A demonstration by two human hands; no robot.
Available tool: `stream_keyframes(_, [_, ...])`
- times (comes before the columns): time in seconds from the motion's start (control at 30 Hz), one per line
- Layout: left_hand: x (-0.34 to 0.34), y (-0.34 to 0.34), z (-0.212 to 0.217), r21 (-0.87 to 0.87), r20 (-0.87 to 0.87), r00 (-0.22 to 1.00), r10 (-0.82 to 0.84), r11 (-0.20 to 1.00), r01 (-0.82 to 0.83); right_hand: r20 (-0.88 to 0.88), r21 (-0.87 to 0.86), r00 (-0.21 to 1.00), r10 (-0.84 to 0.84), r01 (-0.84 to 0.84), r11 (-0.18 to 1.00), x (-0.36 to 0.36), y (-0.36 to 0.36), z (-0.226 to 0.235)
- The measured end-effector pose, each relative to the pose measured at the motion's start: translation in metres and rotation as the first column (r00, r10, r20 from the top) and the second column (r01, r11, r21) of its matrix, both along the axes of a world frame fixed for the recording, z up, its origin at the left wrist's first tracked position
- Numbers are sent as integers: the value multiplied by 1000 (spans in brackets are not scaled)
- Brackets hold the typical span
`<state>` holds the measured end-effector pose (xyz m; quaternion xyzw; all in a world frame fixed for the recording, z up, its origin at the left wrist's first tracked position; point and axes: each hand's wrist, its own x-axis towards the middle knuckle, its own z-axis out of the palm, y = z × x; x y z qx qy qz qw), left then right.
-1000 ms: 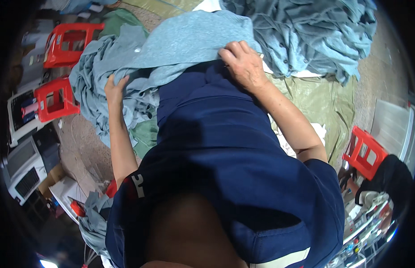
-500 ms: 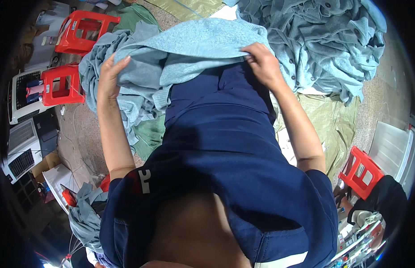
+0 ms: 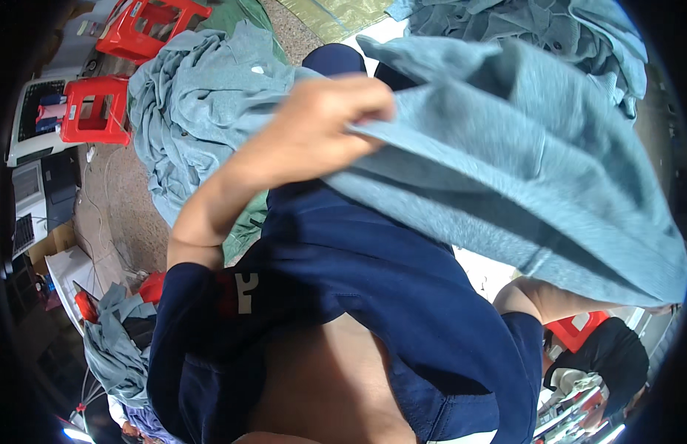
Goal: Inspecting and buttoning light blue polo shirts in a textile manufacturing setting.
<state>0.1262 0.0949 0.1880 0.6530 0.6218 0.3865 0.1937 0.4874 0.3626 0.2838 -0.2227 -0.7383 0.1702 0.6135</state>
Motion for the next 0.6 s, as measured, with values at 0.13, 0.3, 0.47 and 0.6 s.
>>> stream_keyframes(0.13, [38, 16, -73, 63, -94, 993, 70, 996, -64, 260, 39, 937, 232, -250, 967, -16, -7, -45])
stream_keyframes(0.3, [37, 16, -76, 73, -2, 985, 170, 983, -169, 249, -765, 412, 876, -472, 439, -150, -119, -123])
stream_keyframes(0.47, [0, 14, -84, 29, 25, 999, -43, 999, 43, 239, -923, 288, 927, -229, 309, -176, -123, -120])
stream_keyframes(0.6, [-59, -5, -75, -296, 175, 984, 45, 955, 9, -46, -907, 569, 821, -368, 204, -162, -71, -120])
